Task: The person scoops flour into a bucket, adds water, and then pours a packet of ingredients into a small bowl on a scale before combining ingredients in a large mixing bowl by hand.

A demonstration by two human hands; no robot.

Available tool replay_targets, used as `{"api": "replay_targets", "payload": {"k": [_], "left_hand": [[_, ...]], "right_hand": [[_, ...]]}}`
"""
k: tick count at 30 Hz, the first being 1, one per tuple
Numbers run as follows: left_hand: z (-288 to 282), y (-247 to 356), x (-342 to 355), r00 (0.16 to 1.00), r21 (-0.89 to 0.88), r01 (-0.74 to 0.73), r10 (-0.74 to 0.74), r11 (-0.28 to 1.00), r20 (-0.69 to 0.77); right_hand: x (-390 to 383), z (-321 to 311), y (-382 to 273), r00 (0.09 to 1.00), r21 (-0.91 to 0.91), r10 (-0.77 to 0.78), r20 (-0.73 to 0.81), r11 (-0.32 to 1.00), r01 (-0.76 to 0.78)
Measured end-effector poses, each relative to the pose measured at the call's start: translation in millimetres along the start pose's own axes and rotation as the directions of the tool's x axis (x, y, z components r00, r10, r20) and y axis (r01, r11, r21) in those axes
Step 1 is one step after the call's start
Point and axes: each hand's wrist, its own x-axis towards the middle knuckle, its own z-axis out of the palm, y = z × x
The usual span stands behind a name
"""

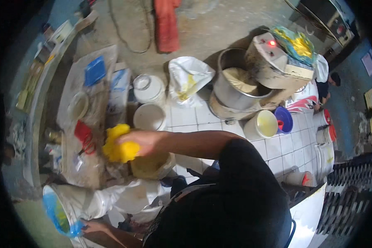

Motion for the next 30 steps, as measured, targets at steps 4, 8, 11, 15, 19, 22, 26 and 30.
{"api": "replay_targets", "payload": {"k": [4,8,11,15,19,22,26,30], "left_hand": [[49,-114,-153,0.936,-0.134,-0.185,0.217,0.973,0.279],[127,-31,-382,0.730,0.120,0.093,-0.150,0.988,0.666],[126,-23,-420,0.579,0.162,0.299,-0.314,0.941,0.752],[151,-1,-478,0.478,0.340,0.354,-0.481,0.871,0.735],[202,-11,-524,0.313,0.575,0.335,-0.664,0.747,0.679],[227,-37,-576,0.138,0.672,0.314,-0.733,0.670,0.666],[288,-35,-615,0.021,0.715,0.212,-0.735,0.666,0.678],[339,-19,-660,-0.071,0.697,0.231,-0.702,0.679,0.708]], "right_hand": [[-140,-37,-101,0.969,0.179,-0.024,-0.247,0.981,0.070],[-279,-129,-161,0.811,0.092,-0.150,-0.565,0.966,0.243],[-306,-155,-242,0.742,0.102,-0.223,-0.632,0.925,0.365],[-362,-288,-302,0.605,0.092,-0.183,-0.775,0.914,0.395],[-398,-421,-317,0.508,-0.089,-0.167,-0.845,0.981,0.174],[-418,-516,-291,0.439,-0.100,-0.026,-0.898,0.984,-0.146],[-422,-609,-241,0.636,-0.493,0.022,-0.772,0.611,-0.620],[-378,-708,-173,0.559,-0.581,0.159,-0.813,-0.181,-0.794]]}}
